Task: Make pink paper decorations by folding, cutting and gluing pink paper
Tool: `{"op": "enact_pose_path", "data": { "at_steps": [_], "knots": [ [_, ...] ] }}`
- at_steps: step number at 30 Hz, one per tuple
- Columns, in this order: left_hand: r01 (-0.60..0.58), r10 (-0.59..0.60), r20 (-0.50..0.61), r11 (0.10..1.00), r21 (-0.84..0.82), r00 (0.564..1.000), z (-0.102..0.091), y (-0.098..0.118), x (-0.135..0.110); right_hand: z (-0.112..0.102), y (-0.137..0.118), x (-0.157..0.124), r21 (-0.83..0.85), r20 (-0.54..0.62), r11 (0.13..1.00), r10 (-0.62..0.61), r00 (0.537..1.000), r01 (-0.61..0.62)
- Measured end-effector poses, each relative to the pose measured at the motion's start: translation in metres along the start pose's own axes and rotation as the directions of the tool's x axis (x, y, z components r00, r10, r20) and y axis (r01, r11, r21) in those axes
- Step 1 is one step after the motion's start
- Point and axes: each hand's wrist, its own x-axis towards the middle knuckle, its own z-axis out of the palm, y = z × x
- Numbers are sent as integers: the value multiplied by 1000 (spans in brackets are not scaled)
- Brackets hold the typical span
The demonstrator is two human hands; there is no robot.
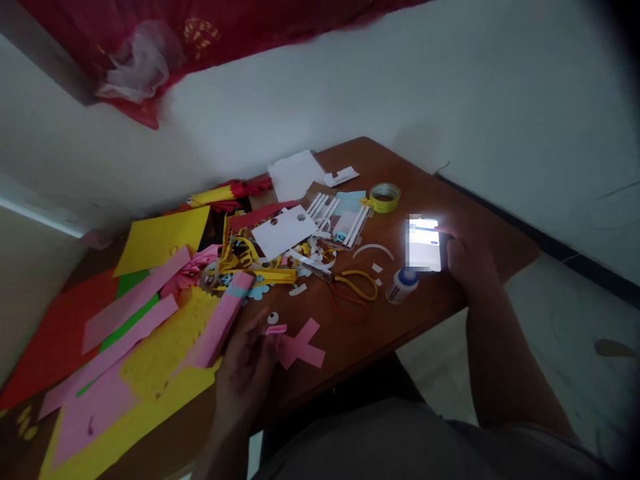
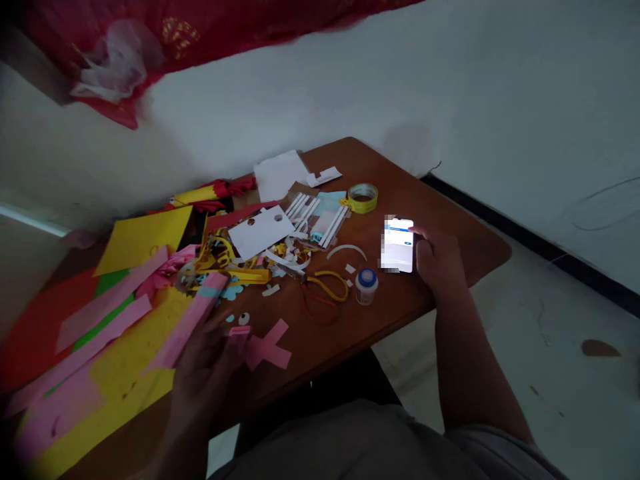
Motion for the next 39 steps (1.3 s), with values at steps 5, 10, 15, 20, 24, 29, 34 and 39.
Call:
{"op": "enact_pose_path", "data": {
  "at_steps": [5,10,15,20,24,29,34,39],
  "knots": [
    [11,-12,10,1000,11,1000,-1,1,1,-5,-10,-5,116,-71,989,103,992,-94],
    [39,-39,3,999,-22,999,-1,1,0,-6,-13,-5,142,-50,987,87,995,-79],
    [27,-27,0,1000,-1,1000,0,7,0,-7,-14,-4,153,-48,985,86,995,-78],
    [27,-27,-6,1000,4,1000,0,8,0,-7,-13,-3,144,-26,987,68,997,-64],
    [10,-10,2,1000,13,1000,-2,4,0,-5,-10,-4,143,-53,987,88,995,-79],
    [-13,13,-10,1000,28,1000,-1,7,1,-2,-6,-5,181,-108,979,113,988,-92],
    [-7,7,-1,999,36,1000,0,8,1,-2,-4,-4,177,-94,980,103,990,-86],
    [-5,5,10,999,32,1000,-1,4,1,-4,-4,-3,154,-57,987,64,996,-54]
  ]
}}
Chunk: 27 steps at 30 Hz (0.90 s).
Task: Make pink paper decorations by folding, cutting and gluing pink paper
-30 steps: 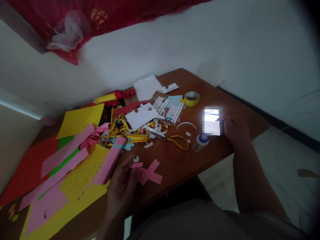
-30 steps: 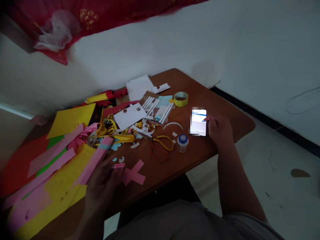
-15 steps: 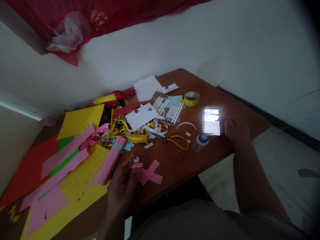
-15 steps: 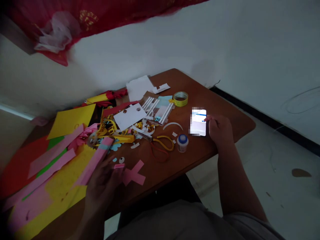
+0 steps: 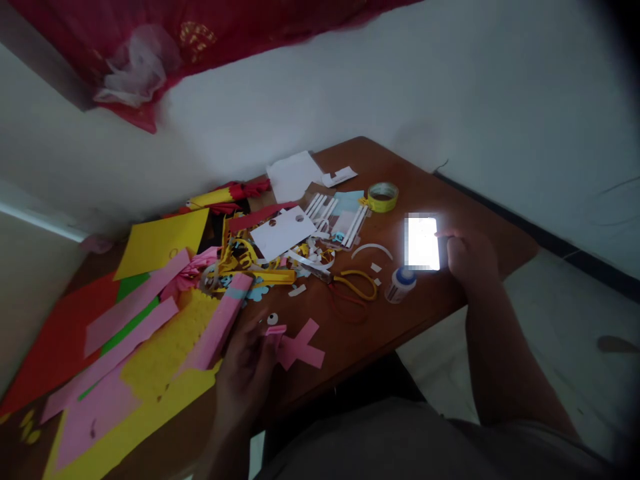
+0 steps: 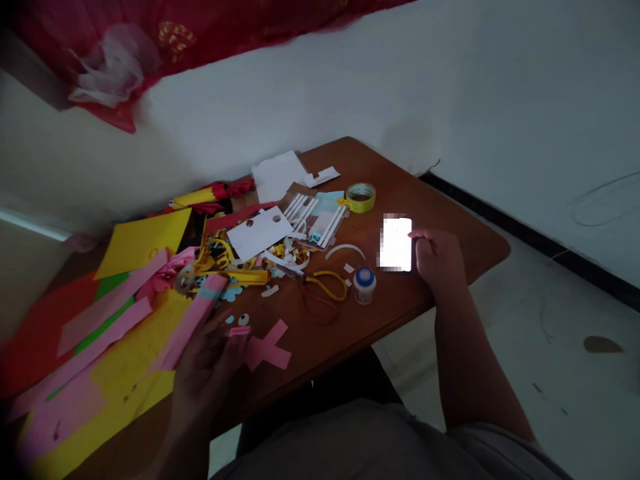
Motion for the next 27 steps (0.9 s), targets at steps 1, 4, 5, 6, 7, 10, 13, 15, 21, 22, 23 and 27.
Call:
{"op": "enact_pose_path", "data": {
  "at_steps": [1,4,5,6,7,10,13,15,21,22,23,27],
  "knots": [
    [1,-1,7,1000,-1,1000,0,-1,0,0,0,0,4,2,1000,-13,1000,13],
    [6,-6,17,1000,1,1000,-1,-2,0,0,1,1,7,13,999,-48,999,48],
    [6,-6,16,1000,5,1000,-1,-2,0,0,2,2,7,19,998,-58,998,58],
    [3,-3,14,1000,11,1000,-1,-2,0,0,3,2,6,26,998,-66,997,66],
    [-1,0,13,1000,18,1000,-1,-3,0,1,3,2,5,33,998,-69,997,69],
    [3,-3,16,1000,17,1000,-1,-4,1,1,4,3,5,44,997,-73,996,72],
    [8,-8,23,1000,8,1000,-1,-6,0,0,4,2,7,51,998,-70,996,70],
    [18,-18,22,1000,3,1000,-1,-6,0,0,3,1,0,57,998,-65,996,65],
    [-25,25,4,999,39,1000,0,-1,0,-1,2,2,-15,72,995,-100,992,101],
    [-31,31,0,999,44,1000,0,-1,0,0,2,2,-12,71,994,-111,991,113],
    [-30,31,0,999,45,1000,0,0,0,0,2,2,-11,72,992,-123,990,124],
    [-15,15,6,999,40,1000,0,-1,0,1,2,2,-20,91,986,-163,982,165]
  ]
}}
